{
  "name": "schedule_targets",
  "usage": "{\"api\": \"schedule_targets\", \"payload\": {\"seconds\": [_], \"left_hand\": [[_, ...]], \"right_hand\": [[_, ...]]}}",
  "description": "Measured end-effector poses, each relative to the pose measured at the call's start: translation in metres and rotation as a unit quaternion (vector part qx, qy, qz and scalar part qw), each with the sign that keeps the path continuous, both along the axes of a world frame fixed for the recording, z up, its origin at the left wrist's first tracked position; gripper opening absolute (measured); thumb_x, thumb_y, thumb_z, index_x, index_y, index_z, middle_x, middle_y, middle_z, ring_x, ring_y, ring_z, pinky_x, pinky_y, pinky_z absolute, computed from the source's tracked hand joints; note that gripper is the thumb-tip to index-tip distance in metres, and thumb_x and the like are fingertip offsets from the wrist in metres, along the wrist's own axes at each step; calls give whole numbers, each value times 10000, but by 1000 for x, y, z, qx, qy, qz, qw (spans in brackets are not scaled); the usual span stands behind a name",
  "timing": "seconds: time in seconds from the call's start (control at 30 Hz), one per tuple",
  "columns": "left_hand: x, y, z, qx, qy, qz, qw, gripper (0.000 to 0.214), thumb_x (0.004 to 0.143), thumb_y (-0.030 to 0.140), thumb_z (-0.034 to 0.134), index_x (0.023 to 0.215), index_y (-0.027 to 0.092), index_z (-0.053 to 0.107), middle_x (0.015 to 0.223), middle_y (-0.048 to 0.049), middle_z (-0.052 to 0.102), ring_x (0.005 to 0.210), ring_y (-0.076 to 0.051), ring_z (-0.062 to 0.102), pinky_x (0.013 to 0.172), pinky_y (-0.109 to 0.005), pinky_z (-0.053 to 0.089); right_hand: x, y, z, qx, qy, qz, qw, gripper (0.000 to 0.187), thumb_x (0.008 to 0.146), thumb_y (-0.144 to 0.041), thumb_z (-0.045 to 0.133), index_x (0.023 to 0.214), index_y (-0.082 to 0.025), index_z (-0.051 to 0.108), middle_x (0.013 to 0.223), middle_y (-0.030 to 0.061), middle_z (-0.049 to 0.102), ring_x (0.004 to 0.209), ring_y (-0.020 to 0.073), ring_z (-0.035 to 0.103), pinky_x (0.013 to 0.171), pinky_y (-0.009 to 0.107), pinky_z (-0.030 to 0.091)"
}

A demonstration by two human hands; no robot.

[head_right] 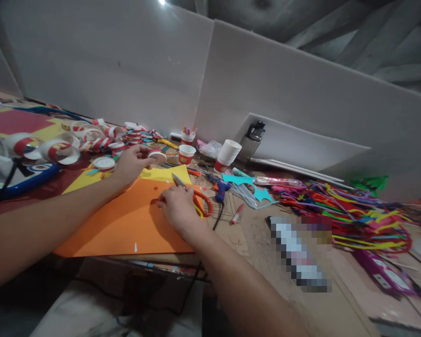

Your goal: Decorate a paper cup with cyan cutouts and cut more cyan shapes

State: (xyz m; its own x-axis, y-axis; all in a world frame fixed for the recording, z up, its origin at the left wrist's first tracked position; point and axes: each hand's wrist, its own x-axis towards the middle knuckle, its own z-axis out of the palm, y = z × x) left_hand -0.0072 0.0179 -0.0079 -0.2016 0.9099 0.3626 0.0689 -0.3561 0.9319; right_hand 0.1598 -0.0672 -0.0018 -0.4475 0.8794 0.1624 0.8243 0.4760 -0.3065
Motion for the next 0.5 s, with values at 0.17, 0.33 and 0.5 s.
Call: {"api": "schedule_targets", "payload": {"seconds": [0.17, 0.33, 0.5], "left_hand": [[2, 0, -4, 13, 24, -15, 1000, 263, 594, 228, 697, 832, 156, 611, 756, -18, 639, 661, -130, 586, 505, -212, 491], [3, 0, -7, 10, 31, -28, 999, 243, 590, 203, 688, 818, 159, 620, 729, -2, 632, 641, -122, 577, 506, -208, 496], [3, -2, -1, 2, 25, -43, 999, 242, 600, 225, 709, 809, 154, 611, 736, -2, 638, 659, -122, 587, 531, -212, 506]], "right_hand": [[0, 0, -2, 11, 7, -10, 1000, 75, 826, -189, 637, 770, -188, 688, 870, 46, 692, 894, 199, 583, 765, 341, 270], [2, 1, -2, 9, 77, -16, 997, 73, 812, -145, 615, 779, -190, 662, 766, 16, 674, 795, 166, 579, 720, 297, 323], [10, 10, -7, -82, 245, -30, 966, 61, 808, -191, 580, 805, -184, 641, 724, -11, 636, 661, 122, 546, 632, 242, 381]]}}
